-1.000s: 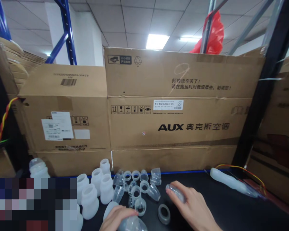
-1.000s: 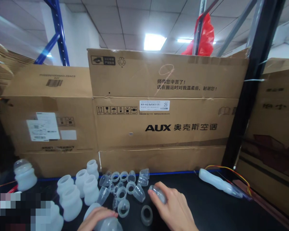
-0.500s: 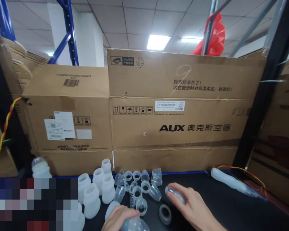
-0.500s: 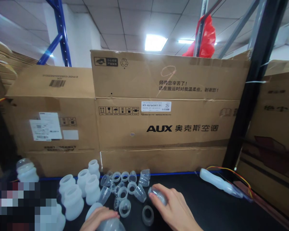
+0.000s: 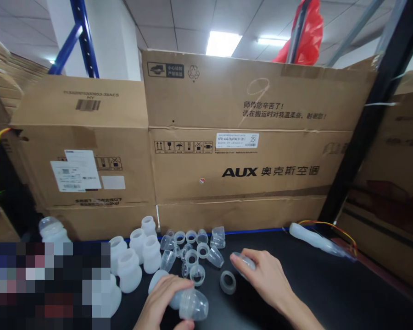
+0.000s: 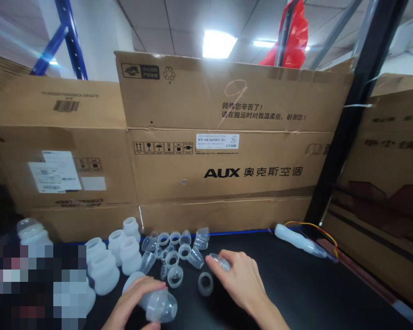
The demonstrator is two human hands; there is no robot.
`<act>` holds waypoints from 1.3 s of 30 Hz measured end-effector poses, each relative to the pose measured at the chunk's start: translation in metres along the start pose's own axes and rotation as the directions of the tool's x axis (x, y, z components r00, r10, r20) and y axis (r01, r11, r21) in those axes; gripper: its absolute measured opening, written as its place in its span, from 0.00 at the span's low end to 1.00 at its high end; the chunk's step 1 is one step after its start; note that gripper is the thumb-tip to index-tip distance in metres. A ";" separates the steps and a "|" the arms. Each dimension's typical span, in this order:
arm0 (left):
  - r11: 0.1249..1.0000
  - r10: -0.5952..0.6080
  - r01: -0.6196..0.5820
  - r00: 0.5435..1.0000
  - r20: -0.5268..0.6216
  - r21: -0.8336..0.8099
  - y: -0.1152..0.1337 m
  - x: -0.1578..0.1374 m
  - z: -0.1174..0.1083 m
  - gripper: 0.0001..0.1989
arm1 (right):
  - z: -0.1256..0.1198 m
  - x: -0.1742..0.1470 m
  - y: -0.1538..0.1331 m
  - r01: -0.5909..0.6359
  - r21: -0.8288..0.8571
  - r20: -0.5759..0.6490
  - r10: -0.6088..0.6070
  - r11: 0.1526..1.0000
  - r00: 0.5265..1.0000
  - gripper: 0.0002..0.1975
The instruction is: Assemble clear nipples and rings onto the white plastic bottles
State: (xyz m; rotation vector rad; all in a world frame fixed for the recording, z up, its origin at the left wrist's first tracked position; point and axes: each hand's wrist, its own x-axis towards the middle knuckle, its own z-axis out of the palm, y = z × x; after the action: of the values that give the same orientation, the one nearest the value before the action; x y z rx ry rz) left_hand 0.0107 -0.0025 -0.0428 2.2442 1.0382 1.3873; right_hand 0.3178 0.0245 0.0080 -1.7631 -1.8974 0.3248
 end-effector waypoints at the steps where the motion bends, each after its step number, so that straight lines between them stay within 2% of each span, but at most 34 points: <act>1: 1.000 -0.004 0.004 1.000 0.002 0.013 0.000 -0.001 -0.001 0.22 | -0.001 0.000 -0.003 0.001 -0.012 0.002 -0.001 1.000 1.000 0.33; 4: 0.998 -0.017 0.016 1.000 0.024 0.068 -0.002 -0.004 -0.004 0.21 | -0.004 -0.001 -0.007 0.004 -0.005 0.010 -0.004 1.000 1.000 0.31; 6: 0.993 -0.021 0.015 0.999 0.044 0.117 0.000 -0.005 -0.008 0.22 | -0.007 -0.003 -0.006 0.025 0.043 0.033 -0.027 0.999 0.999 0.26; 10: 0.980 -0.021 -0.008 0.989 0.146 0.197 0.008 -0.001 -0.017 0.22 | -0.011 -0.007 0.000 0.165 0.122 0.088 -0.176 0.979 0.980 0.12; 12: 0.979 -0.031 -0.005 0.984 0.174 0.202 0.013 0.001 -0.019 0.22 | -0.009 -0.008 0.003 0.234 0.127 0.082 -0.245 0.964 0.966 0.13; 15: 0.978 -0.023 -0.011 0.987 0.158 0.210 0.017 0.002 -0.019 0.23 | -0.003 -0.009 0.006 0.271 0.139 0.050 -0.280 0.952 0.959 0.17; 17: 0.967 0.032 -0.079 0.981 0.194 0.241 0.019 0.004 -0.017 0.24 | 0.001 -0.010 0.006 0.295 0.156 0.019 -0.301 0.943 0.953 0.19; 20: 0.930 0.112 -0.211 0.942 0.315 0.301 0.021 0.009 -0.014 0.22 | 0.007 -0.010 0.006 0.356 0.112 -0.027 -0.355 0.928 0.934 0.20; 23: 0.891 0.091 -0.240 0.925 0.369 0.384 0.026 0.012 -0.010 0.29 | 0.010 -0.010 0.003 0.394 0.024 -0.047 -0.392 0.919 0.919 0.18; 25: 0.877 0.087 -0.241 0.930 0.357 0.415 0.032 0.013 -0.008 0.37 | 0.012 -0.012 0.000 0.413 -0.025 -0.064 -0.414 0.910 0.908 0.23; 27: 0.883 0.110 -0.235 0.946 0.306 0.406 0.040 0.013 -0.005 0.40 | 0.014 -0.016 -0.008 0.456 -0.115 -0.104 -0.468 0.882 0.878 0.35; 29: 0.899 0.140 -0.216 0.966 0.218 0.381 0.051 0.014 -0.001 0.38 | 0.015 -0.023 -0.020 0.512 -0.218 -0.158 -0.548 0.831 0.821 0.45; 31: 0.907 0.164 -0.206 0.976 0.141 0.367 0.061 0.017 0.005 0.34 | 0.018 -0.032 -0.034 0.559 -0.284 -0.186 -0.616 0.779 0.765 0.45; 33: 0.917 0.178 -0.203 0.979 0.104 0.344 0.069 0.020 0.011 0.23 | 0.021 -0.041 -0.048 0.592 -0.309 -0.187 -0.658 0.744 0.730 0.43; 35: 0.946 0.156 -0.179 0.982 0.106 0.269 0.072 0.023 0.015 0.10 | 0.025 -0.049 -0.058 0.625 -0.274 -0.173 -0.677 0.731 0.715 0.41; 36: 0.962 0.141 -0.164 0.983 0.115 0.219 0.072 0.023 0.016 0.08 | 0.027 -0.052 -0.061 0.642 -0.230 -0.161 -0.679 0.732 0.716 0.40; 39: 0.982 0.132 -0.148 0.982 0.136 0.115 0.069 0.023 0.016 0.11 | 0.031 -0.057 -0.064 0.668 -0.076 -0.105 -0.672 0.740 0.733 0.39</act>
State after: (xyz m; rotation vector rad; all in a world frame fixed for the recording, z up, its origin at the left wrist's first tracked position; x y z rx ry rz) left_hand 0.0597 -0.0323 0.0048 2.5039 0.9654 1.2433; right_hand 0.2478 -0.0339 0.0026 -0.9617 -2.2935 -0.0930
